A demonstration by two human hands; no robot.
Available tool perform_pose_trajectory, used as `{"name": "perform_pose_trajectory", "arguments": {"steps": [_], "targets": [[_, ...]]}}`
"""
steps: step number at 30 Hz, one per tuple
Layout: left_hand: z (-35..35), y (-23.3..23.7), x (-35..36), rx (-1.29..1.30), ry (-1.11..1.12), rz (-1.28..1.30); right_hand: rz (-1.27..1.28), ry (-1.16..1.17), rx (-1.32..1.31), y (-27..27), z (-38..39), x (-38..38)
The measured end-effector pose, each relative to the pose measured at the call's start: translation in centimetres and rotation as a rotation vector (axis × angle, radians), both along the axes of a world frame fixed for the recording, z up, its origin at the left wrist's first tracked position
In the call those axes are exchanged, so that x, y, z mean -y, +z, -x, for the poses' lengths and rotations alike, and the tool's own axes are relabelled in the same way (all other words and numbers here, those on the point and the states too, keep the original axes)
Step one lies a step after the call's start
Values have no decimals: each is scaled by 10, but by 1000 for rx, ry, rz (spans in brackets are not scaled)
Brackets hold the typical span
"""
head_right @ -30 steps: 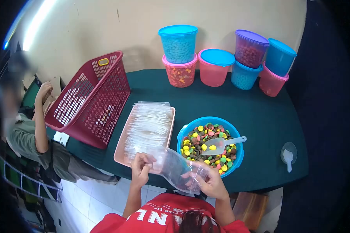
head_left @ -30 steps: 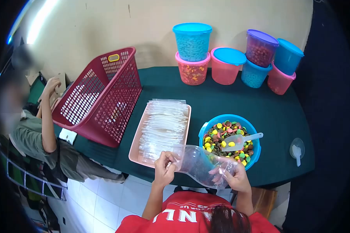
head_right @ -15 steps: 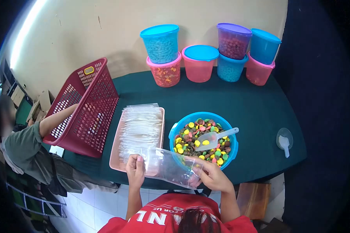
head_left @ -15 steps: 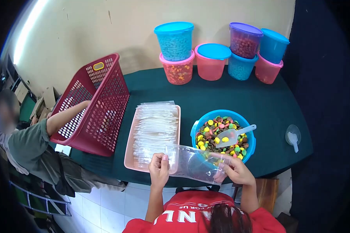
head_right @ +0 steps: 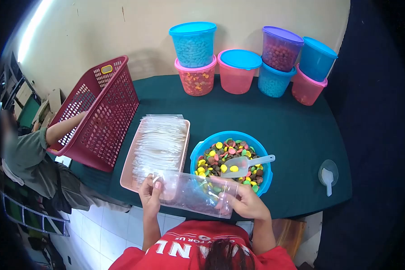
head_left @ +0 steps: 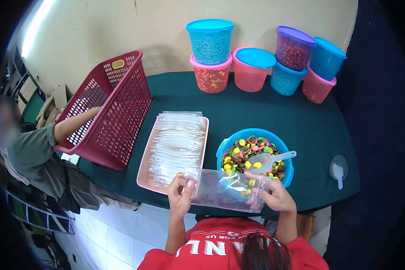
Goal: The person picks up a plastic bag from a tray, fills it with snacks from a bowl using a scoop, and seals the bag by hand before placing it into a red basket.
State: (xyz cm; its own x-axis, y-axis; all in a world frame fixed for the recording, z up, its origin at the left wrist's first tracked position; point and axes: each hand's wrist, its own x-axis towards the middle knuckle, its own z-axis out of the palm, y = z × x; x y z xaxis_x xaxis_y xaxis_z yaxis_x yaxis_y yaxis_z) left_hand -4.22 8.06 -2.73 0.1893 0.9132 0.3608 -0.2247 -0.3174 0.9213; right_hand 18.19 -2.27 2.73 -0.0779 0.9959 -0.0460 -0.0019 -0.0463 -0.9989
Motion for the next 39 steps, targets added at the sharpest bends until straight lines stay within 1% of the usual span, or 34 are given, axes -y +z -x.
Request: {"name": "perform_pose_trajectory", "arguments": {"steps": [1, 2, 4, 5, 6, 10, 11, 12, 13, 15, 16, 20, 22, 23, 24, 25, 27, 29, 33, 35, 38, 39], "targets": [[1, -1, -2, -23, -27, -39, 44, -30, -61, 0, -2, -1], [1, 2, -2, -25, -23, -40, -28, -27, -38, -5, -5, -4], [-1, 8, 0, 30, -94, 77, -46, -44, -14, -5, -7, -10], [-1, 7, -1, 30, -91, 78, -65, -65, 13, -6, -9, -12], [-1, 6, -3, 62, -100, 93, -51, -87, -38, -4, -7, -14], [-4, -1, -12, 179, -158, 134, -82, -135, -100, -9, -11, -23], [-6, 1, -14, 179, -157, 133, -117, -166, -125, -9, -10, -26], [-8, 5, -16, 243, -192, 104, -152, -198, -149, -9, -9, -29], [-10, 7, -17, 308, -225, 76, -150, -199, -149, -11, -12, -30], [-9, 5, -21, 317, -240, 71, -282, -136, -77, -19, -18, -34], [-8, 5, -23, 325, -255, 63, -278, -139, -78, -19, -18, -36], [-10, 6, -31, 244, -174, 40, -219, -191, -131, -17, -10, -44], [-9, 4, -34, 109, -129, 52, -207, -225, -144, -13, -9, -45], [-10, 5, -34, 107, -131, 58, -138, -205, -186, -12, -10, -45], [-11, 8, -33, 134, -141, 117, -71, -185, -227, -11, -11, -46], [-12, 9, -32, 161, -150, 176, -68, -186, -228, -12, -10, -46], [-18, 10, -31, 163, -131, 196, -125, -219, -189, -15, -10, -46], [-20, 12, -32, 166, -116, 213, -129, -225, -196, -17, -11, -46], [-21, 19, -36, 110, -169, 273, -96, -202, -230, -17, -14, -44], [-21, 19, -38, 83, -188, 284, -94, -191, -201, -13, -14, -43], [-25, 17, -40, 66, -166, 296, -101, -199, -172, -10, -12, -44], [-28, 18, -39, 26, -107, 296, -111, -216, -173, -10, -11, -45]]}}
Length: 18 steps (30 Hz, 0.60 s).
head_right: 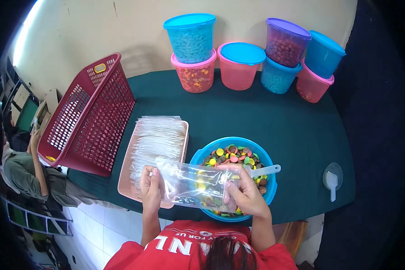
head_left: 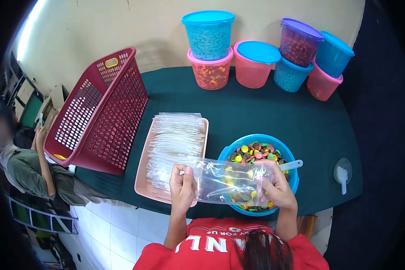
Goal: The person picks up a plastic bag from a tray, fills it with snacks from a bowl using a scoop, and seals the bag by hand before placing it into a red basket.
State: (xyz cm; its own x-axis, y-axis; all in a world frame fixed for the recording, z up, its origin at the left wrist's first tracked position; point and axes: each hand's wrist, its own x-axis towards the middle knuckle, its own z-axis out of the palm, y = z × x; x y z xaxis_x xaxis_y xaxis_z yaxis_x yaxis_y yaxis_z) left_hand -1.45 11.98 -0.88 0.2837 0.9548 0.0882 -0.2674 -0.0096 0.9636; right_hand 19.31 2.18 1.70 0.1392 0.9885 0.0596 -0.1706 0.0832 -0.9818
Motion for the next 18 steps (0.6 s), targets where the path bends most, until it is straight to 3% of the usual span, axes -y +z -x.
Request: {"name": "perform_pose_trajectory", "arguments": {"steps": [4, 11, 13, 14, 16, 18], "targets": [[-8, -5, 3, 15, 158, -123, -21, -5, 20, -8, -3, -1], [-7, -2, 6, 80, 190, -119, -117, -45, -87, -13, 0, -2], [6, 7, 5, -171, 37, 35, -92, -40, -109, -11, -1, -1], [6, 9, 4, -172, 35, 36, -64, -26, -132, -9, -1, 1], [5, 14, 2, -558, 408, -634, -35, -17, -156, -7, 0, 2], [4, 37, 14, -558, 152, -808, -45, 0, -32, -7, 8, 3]]}}
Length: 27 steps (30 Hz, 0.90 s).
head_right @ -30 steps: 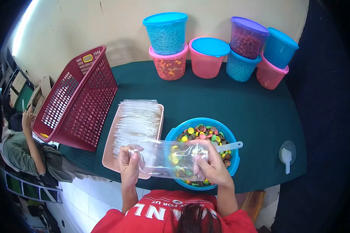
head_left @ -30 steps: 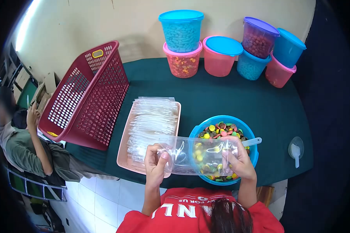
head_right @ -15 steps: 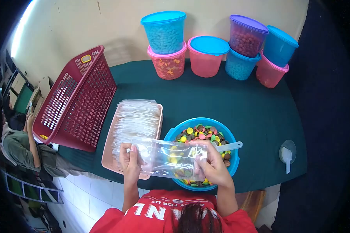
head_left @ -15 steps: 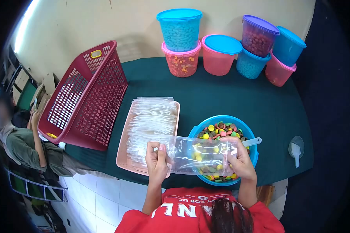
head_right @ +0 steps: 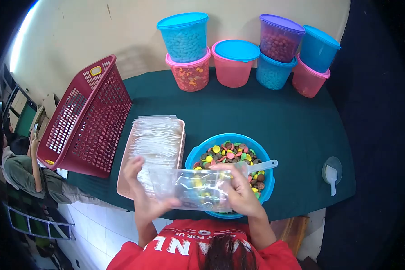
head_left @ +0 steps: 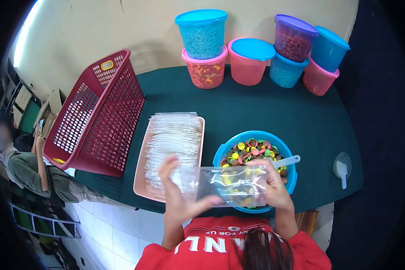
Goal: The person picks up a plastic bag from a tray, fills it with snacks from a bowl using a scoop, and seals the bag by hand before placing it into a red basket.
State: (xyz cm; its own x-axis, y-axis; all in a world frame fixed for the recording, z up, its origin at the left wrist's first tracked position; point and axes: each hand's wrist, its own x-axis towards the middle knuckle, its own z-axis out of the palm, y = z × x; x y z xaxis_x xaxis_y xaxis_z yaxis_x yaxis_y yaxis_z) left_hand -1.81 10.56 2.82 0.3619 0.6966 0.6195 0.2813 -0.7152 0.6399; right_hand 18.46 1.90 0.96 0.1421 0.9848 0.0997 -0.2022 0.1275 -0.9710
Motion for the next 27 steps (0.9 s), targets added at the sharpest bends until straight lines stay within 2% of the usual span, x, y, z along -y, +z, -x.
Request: {"name": "perform_pose_trajectory", "arguments": {"steps": [1, 3, 4, 6, 9, 16, 18, 20, 21, 23, 24, 27], "targets": [[-5, 10, 8, 0, -1, 4, 90, 26, -12, 5, 4, 0], [-19, 21, 20, -293, -275, 8, 66, 63, 54, 1, 10, -2], [-22, 17, 21, -292, -273, 8, 39, 97, 115, 0, 13, -2], [-26, 6, 18, -376, -370, 22, 49, 92, 63, 4, 22, -2], [-24, 7, 17, -424, -382, 44, -24, 56, 129, 6, 26, -2], [-23, 6, 13, -438, -382, 119, 192, 112, 68, 11, 23, 2], [-19, 0, 11, -358, -398, 158, 162, 165, 206, 18, 13, 7], [-12, -7, 7, -278, -415, 206, -36, -83, 250, 16, -7, 13], [-8, -10, 5, -217, -374, 249, -20, -257, 350, 23, -20, 17], [0, -17, 1, -111, -312, 313, -16, -579, 908, 29, -47, 21], [4, -20, -2, -109, -312, 313, 13, -602, 1085, 24, -60, 26], [13, -26, -6, -60, -314, 350, 40, -493, 1184, 17, -81, 35]]}}
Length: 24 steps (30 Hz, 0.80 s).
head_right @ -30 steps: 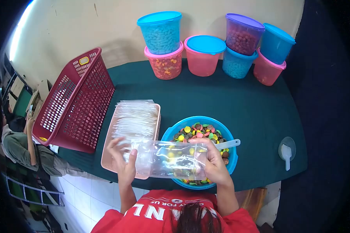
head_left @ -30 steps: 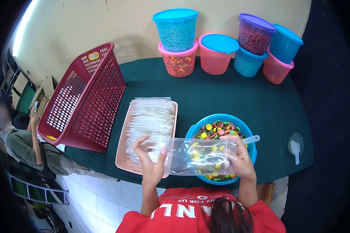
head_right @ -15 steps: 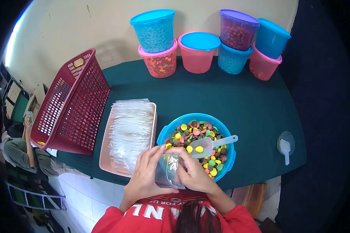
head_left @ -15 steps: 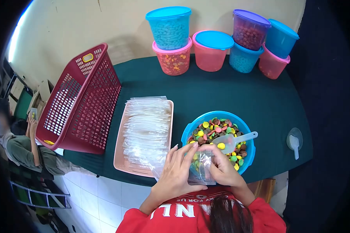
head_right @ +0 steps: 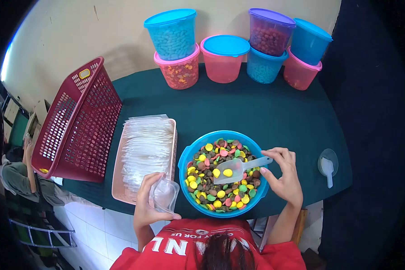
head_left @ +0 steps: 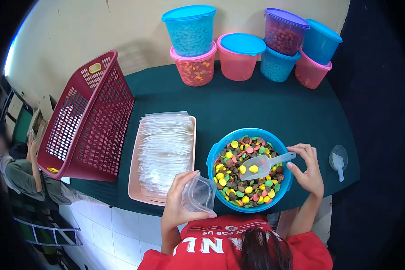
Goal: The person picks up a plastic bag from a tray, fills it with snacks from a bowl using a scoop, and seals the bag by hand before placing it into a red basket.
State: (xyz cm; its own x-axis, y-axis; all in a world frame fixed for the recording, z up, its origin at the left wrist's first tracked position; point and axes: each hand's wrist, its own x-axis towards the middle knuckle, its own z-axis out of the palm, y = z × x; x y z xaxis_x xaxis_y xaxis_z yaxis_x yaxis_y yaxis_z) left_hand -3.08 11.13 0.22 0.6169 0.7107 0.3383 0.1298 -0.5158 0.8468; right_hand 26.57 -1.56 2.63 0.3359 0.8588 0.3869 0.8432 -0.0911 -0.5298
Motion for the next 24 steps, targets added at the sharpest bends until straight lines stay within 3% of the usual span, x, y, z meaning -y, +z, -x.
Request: {"name": "perform_pose_trajectory", "arguments": {"steps": [3, 5, 9, 13, 14, 17, 18, 19, 21, 22, 24], "targets": [[2, -3, -1, 40, -18, 34, -8, -38, -233, -9, -7, 0], [2, -3, -2, 30, -29, 35, 128, -140, -498, -16, -11, -1], [2, -8, -4, 26, -76, 42, 103, -151, -528, -12, -7, -3], [-1, -13, -5, 62, -93, 89, -247, 84, -670, 3, 18, -17], [-2, -14, -6, 61, -112, 98, -187, 104, -772, 10, 30, -23], [-3, -15, -5, 62, -136, 125, -58, 225, -92, -3, 38, -44], [-2, -16, -5, 64, -139, 145, 123, 192, -168, 0, 40, -43], [0, -18, -5, 67, -139, 144, 121, 193, -165, 5, 39, -43], [5, -24, -7, 113, -158, 195, 212, 241, -452, 14, 29, -42], [6, -27, -7, 116, -158, 196, 41, 381, -333, 15, 21, -44], [8, -34, -8, 273, -208, 462, -17, 423, -253, 19, 15, -54]]}}
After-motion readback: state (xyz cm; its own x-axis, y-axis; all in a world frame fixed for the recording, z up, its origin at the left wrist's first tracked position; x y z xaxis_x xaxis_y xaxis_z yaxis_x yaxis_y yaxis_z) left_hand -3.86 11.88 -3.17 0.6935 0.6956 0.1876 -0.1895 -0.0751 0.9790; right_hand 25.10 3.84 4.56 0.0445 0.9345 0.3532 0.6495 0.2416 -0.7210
